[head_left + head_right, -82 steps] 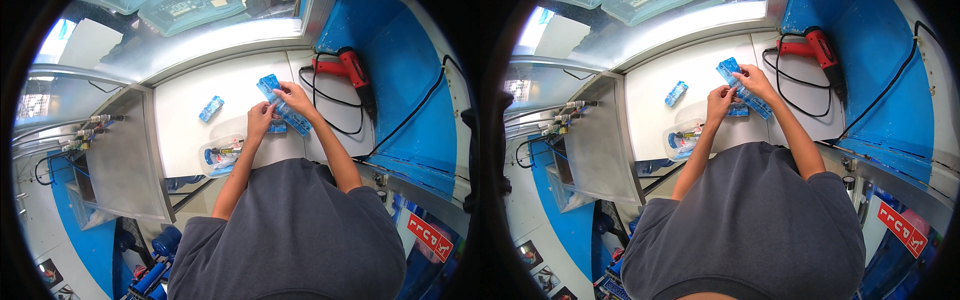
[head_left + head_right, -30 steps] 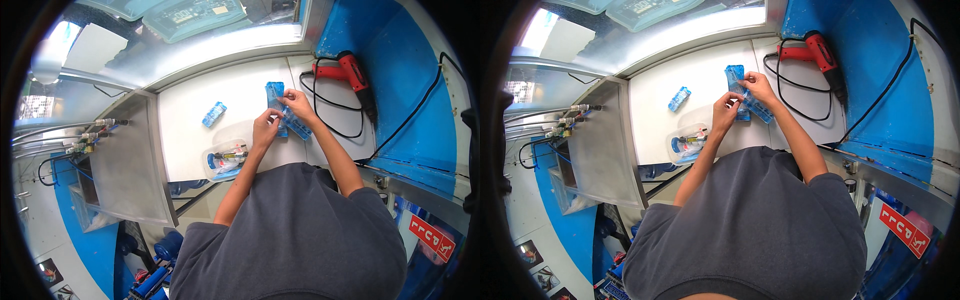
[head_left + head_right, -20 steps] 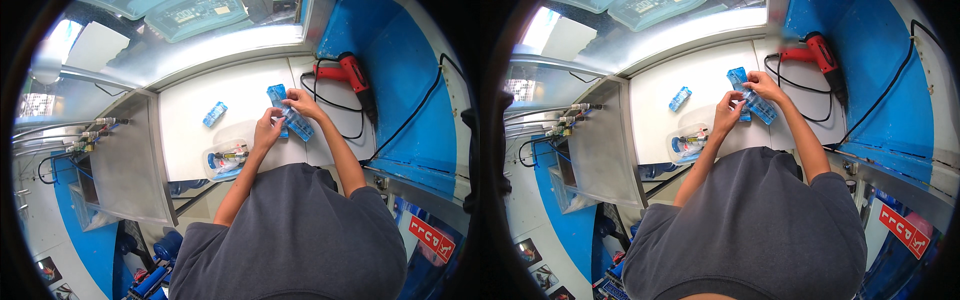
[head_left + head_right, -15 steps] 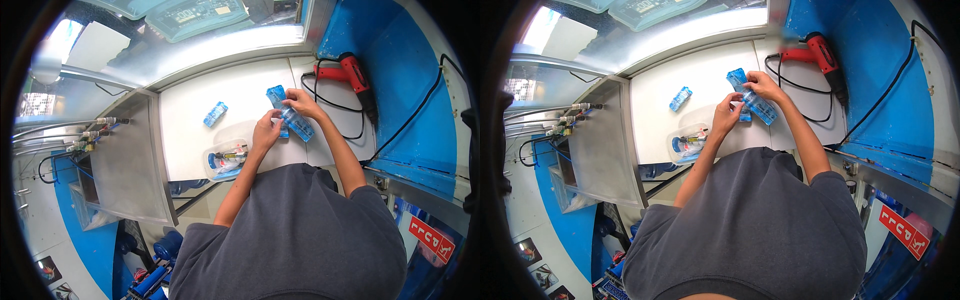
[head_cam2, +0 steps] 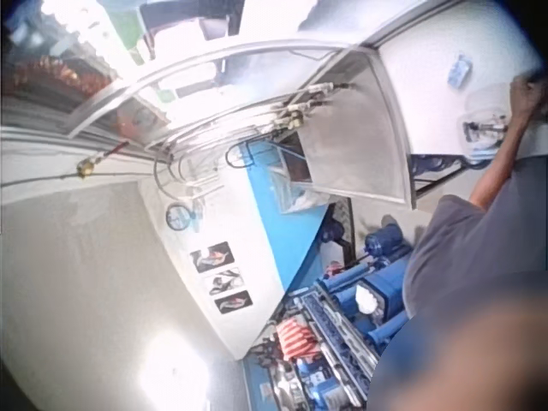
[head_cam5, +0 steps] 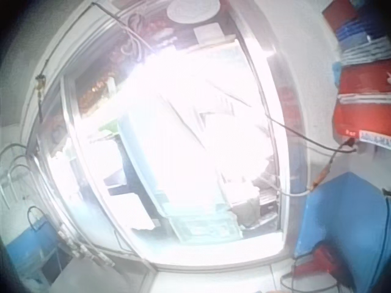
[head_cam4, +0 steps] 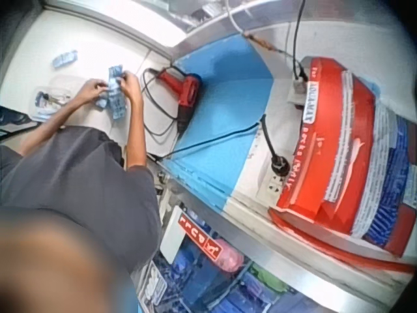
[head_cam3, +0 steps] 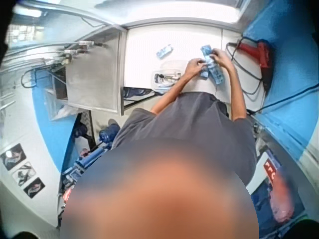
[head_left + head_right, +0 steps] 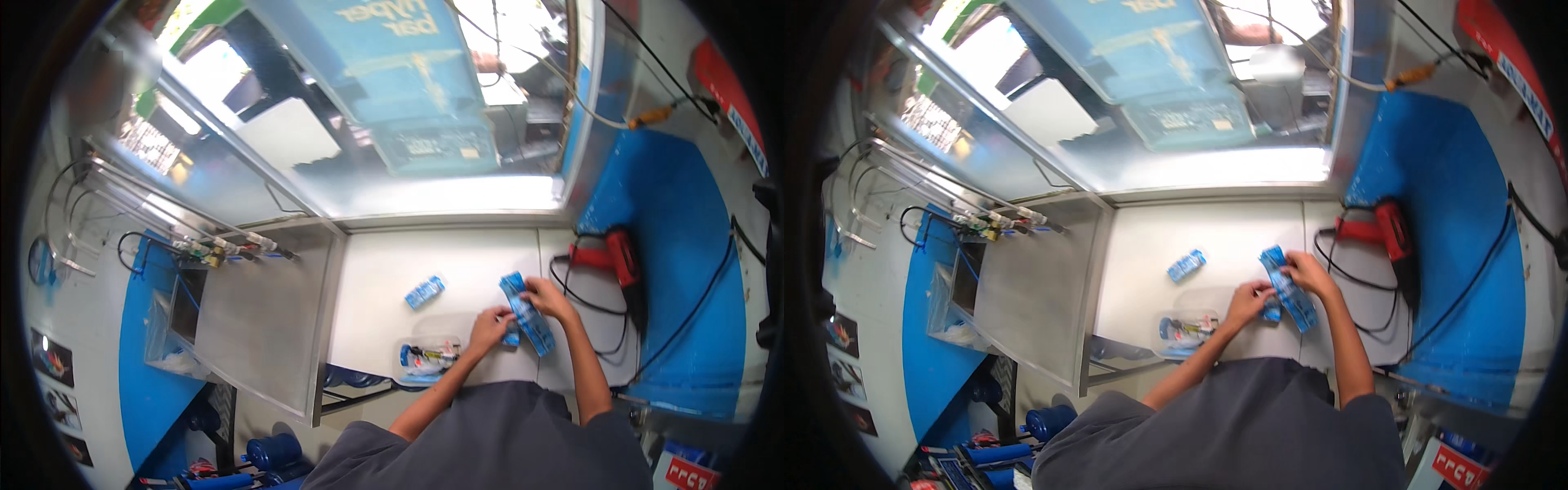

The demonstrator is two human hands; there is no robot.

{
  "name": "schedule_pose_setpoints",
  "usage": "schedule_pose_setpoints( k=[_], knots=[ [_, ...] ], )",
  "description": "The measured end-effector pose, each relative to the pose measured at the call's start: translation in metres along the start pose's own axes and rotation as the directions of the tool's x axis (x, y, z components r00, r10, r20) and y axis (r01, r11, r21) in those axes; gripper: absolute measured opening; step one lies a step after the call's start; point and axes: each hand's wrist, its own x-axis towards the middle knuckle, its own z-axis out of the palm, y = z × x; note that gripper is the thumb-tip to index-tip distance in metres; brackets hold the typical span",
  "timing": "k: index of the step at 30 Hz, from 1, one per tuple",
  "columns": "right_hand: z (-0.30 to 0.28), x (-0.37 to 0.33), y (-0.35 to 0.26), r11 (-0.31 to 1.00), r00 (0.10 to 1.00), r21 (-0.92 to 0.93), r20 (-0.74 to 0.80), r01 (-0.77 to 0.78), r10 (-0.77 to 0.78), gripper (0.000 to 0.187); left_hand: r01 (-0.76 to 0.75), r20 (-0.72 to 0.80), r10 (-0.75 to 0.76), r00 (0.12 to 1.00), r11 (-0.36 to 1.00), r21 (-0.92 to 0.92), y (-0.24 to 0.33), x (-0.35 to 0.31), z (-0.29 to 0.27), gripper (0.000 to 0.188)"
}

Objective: The person wraps small blue rectangular items in clear plastic film at a white countertop. They pick up each item, fold the plastic around it, and place the wrapped item on the counter. A red heat gun sits nearby but is not used.

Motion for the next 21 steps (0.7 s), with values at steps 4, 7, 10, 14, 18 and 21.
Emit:
schedule_pose_setpoints(
  k=[4,7,10,14,18,21],
  knots=[
    [-0.008,-0.002,-0.007,0.999,0.998,-0.044,0.058,0.011,-0.009,0.019,0.076,0.081,-0.078,0.994,0.997,0.034,0.005,0.002,-0.003,0.027],
    [-0.01,0.001,-0.005,0.993,0.994,-0.118,0.113,0.011,0.002,0.016,0.055,0.129,-0.058,0.99,0.998,0.031,0.002,0.008,-0.005,0.028],
    [-0.007,0.002,0.0,1.0,0.993,0.011,0.115,-0.023,0.021,0.01,0.039,0.235,-0.051,0.971,0.998,0.056,-0.006,0.018,-0.007,0.026],
    [-0.017,0.007,0.008,0.999,0.987,-0.047,0.16,0.008,0.0,0.023,0.13,0.357,-0.052,0.933,0.972,-0.198,-0.016,0.025,-0.014,0.044],
    [-0.023,0.014,0.019,0.999,0.951,0.021,0.307,-0.025,0.018,0.027,0.216,0.334,-0.077,0.94,0.89,-0.402,-0.02,0.03,-0.01,0.062],
    [-0.018,0.019,0.029,0.999,0.965,-0.043,0.262,-0.023,0.034,0.03,0.023,0.164,0.024,0.986,0.96,-0.278,-0.02,0.032,-0.007,0.055]
  ],
)
